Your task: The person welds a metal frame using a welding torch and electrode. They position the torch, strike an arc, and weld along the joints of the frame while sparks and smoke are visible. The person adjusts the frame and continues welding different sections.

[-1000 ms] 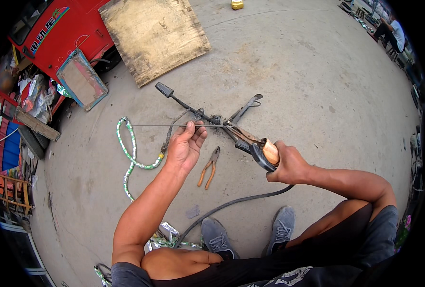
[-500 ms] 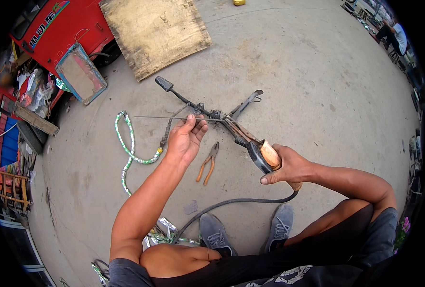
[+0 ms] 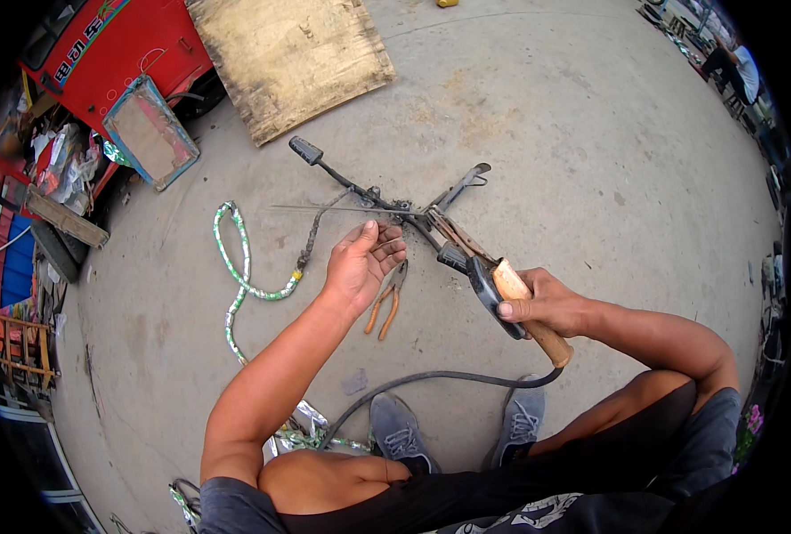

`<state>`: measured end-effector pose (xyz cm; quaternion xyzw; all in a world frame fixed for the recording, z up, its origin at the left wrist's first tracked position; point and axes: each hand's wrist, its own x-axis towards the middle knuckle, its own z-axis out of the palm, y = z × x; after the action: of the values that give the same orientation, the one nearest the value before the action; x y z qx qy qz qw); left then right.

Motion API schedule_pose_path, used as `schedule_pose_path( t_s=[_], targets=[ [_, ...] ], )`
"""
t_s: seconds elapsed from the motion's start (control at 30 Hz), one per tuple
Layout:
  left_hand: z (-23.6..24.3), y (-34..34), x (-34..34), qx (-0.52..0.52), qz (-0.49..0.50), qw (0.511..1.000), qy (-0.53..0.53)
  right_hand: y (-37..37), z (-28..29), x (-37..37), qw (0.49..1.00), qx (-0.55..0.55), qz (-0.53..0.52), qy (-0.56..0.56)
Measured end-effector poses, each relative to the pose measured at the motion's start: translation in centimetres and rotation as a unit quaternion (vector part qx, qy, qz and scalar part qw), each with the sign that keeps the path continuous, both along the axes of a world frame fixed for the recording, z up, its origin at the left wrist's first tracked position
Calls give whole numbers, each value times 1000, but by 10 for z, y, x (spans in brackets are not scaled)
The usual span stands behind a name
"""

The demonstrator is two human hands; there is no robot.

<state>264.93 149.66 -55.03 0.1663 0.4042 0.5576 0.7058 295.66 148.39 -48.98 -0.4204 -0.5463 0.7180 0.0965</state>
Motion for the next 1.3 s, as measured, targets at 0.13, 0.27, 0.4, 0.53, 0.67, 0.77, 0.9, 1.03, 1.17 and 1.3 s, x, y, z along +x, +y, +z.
schedule_pose_path(
  t_s=[0.13,0.27,0.4,0.53,0.67,0.77,0.9,1.03,1.17,1.3],
  targets=[
    [-22,-28,22,-83,-134,984,78,1,8,11,997,19,-58,-50],
    [-52,-63,43,-143,-310,920,192,-1,17,29,985,25,-111,-126],
    [-63,-85,52,-109,-448,853,245,-6,33,47,979,28,-94,-179],
    [-65,-89,58,-77,-466,838,272,-11,43,61,974,50,-71,-208],
    [-68,-84,62,-51,-472,832,288,-12,37,69,973,57,-74,-213],
    [-66,-84,66,-37,-478,827,295,-13,30,68,977,12,-89,-195],
    [-62,-86,70,-10,-495,813,306,-16,18,70,976,-26,-113,-185],
    [-63,-90,69,-9,-501,801,328,-15,15,69,975,-38,-113,-185],
    [-69,-95,70,-11,-502,802,323,-14,16,66,973,-35,-116,-198],
    [-71,-95,71,-11,-503,801,324,-14,13,67,975,-49,-129,-176]
  ],
)
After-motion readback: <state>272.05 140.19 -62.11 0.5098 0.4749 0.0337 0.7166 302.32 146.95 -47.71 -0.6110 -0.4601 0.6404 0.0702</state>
